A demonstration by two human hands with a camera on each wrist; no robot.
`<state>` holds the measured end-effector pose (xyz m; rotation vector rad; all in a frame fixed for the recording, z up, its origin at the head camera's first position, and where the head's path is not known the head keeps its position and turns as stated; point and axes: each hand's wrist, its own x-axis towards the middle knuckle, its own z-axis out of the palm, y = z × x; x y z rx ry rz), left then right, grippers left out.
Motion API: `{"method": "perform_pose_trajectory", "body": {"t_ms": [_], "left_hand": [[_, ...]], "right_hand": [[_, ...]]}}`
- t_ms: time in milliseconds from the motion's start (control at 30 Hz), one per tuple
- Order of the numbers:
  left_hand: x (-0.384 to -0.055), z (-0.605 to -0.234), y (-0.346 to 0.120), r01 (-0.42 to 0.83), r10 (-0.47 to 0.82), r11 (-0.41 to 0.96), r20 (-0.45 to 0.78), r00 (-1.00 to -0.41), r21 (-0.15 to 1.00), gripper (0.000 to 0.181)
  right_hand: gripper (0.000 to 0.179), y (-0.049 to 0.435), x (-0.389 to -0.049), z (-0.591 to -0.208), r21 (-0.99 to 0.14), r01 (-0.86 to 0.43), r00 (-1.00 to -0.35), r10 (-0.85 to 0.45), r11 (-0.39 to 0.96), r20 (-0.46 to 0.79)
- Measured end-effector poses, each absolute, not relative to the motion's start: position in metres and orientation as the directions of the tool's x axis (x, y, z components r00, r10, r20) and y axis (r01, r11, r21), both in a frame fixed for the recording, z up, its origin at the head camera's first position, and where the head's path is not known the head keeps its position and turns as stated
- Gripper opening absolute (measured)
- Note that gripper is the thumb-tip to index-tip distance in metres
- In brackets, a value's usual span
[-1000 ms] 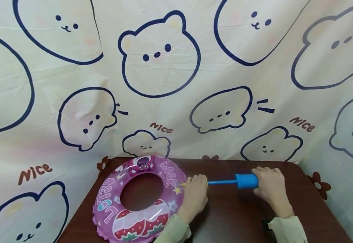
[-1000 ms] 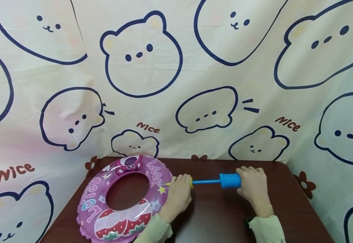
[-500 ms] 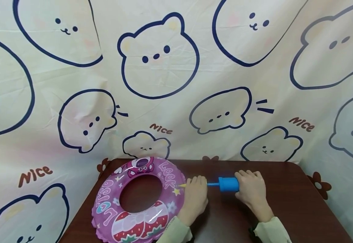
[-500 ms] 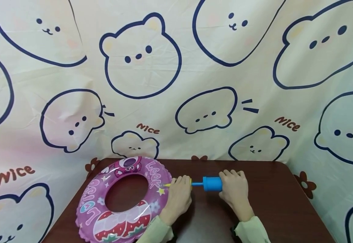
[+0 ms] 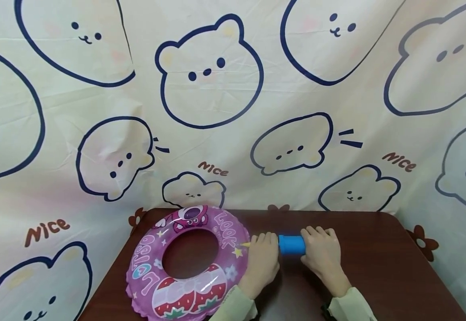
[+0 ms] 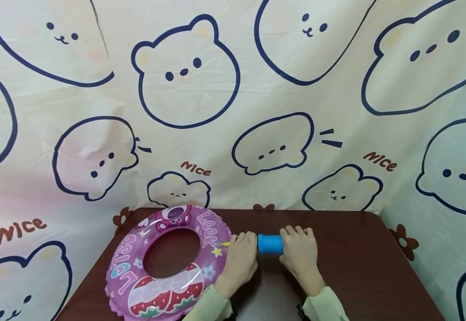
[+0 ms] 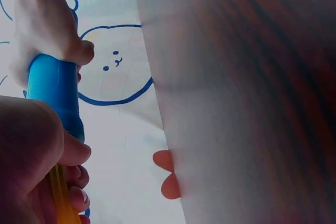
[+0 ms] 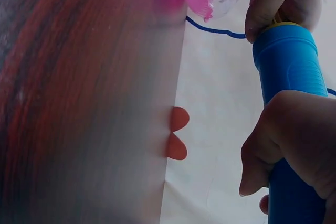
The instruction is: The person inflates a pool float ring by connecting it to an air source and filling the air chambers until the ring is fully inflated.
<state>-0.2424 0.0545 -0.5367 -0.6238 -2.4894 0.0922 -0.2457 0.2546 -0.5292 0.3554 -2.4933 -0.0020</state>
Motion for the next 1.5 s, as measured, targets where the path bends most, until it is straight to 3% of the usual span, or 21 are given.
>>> {"method": "perform_pose_trajectory", "body": {"t_ms": [333, 533, 700, 933, 1067, 1500], "left_hand": [[-0.250, -0.533, 0.046, 0.493, 0.431, 0.869, 0.533, -0.728, -0.028, 0.026], [-0.251, -0.531, 0.044, 0.489, 0.420, 0.872, 0.536, -0.733, -0.014, 0.022], [-0.251, -0.539, 0.048, 0.474, 0.406, 0.880, 0.527, -0.747, -0.006, 0.023], [-0.250, -0.542, 0.052, 0.428, 0.392, 0.899, 0.601, -0.696, -0.092, 0.028], [-0.250, -0.539, 0.051, 0.417, 0.379, 0.905, 0.600, -0.705, -0.082, 0.030], [-0.248, -0.542, 0.054, 0.414, 0.413, 0.902, 0.520, -0.747, -0.123, 0.033]], "right_hand": [[0.049, 0.302, -0.247, -0.506, 0.029, -0.262, -0.836, -0.242, 0.965, 0.492], [0.039, 0.341, -0.246, -0.496, 0.007, -0.254, -0.855, -0.228, 0.967, 0.466], [0.046, 0.357, -0.241, -0.496, -0.022, -0.210, -0.886, -0.181, 0.978, 0.427], [0.058, 0.334, -0.244, -0.498, 0.057, -0.235, -0.811, -0.228, 0.970, 0.538], [0.060, 0.315, -0.245, -0.498, 0.112, -0.245, -0.772, -0.263, 0.963, 0.578], [0.056, 0.269, -0.249, -0.523, 0.072, -0.268, -0.805, -0.264, 0.961, 0.532]]}}
